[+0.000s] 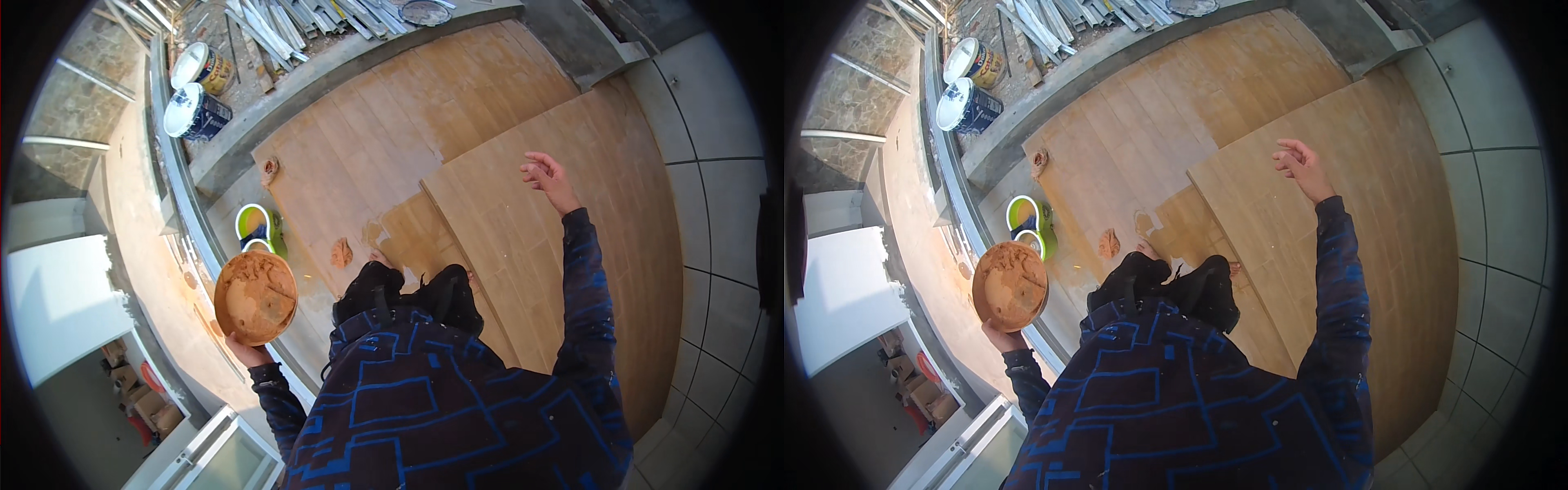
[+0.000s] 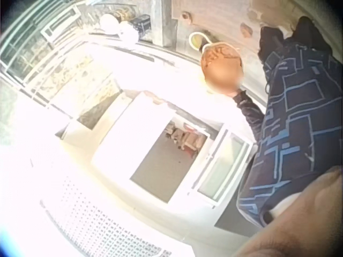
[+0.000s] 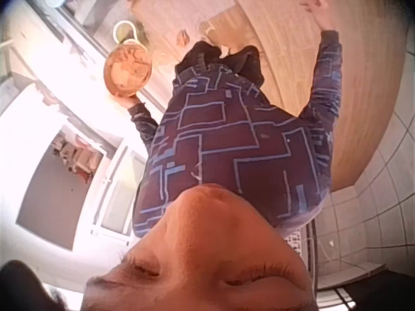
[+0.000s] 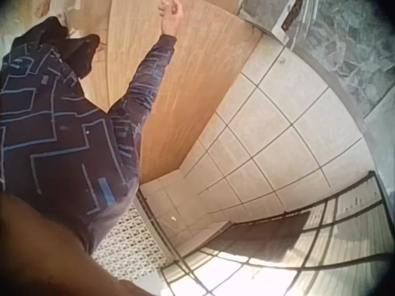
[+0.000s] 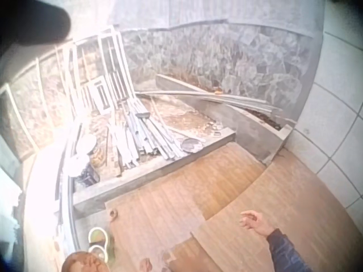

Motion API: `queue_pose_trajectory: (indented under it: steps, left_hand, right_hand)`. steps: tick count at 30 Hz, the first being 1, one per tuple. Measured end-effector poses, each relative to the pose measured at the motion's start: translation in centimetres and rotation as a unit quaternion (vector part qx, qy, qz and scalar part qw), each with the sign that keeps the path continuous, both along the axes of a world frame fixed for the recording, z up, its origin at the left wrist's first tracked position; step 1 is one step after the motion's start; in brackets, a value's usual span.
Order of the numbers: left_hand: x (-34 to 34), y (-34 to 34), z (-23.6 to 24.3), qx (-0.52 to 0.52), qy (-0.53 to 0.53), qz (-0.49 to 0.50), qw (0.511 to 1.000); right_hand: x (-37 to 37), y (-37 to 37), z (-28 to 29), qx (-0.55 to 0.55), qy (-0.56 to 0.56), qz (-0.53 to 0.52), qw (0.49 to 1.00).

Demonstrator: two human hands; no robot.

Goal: The person applies grout paste to tile joints using a scraper, removes the excess material, and wipes the tiled surface with a cloth before taking a bowl to a faucet.

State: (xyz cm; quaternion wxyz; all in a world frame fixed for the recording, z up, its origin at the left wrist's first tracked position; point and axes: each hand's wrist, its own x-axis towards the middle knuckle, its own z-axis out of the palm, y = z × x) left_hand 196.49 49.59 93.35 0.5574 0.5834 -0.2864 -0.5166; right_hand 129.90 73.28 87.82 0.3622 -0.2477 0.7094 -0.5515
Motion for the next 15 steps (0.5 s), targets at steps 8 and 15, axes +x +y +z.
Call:
queue_pose_trajectory:
  steps: [8,15]
  left_hand:
    - [1.9,-4.6,1.5,0.000,-0.050,-0.036,0.998]
    - [-6.9,-14.1,2.2,-0.010,-0.068,-0.237,0.969]
  right_hand:
    - [9.4,22.3,-28.4,0.199,-0.190,-0.320,0.907]
    - [45.1,31.7,-34.1,0.229,-0.398,-0.570,0.681]
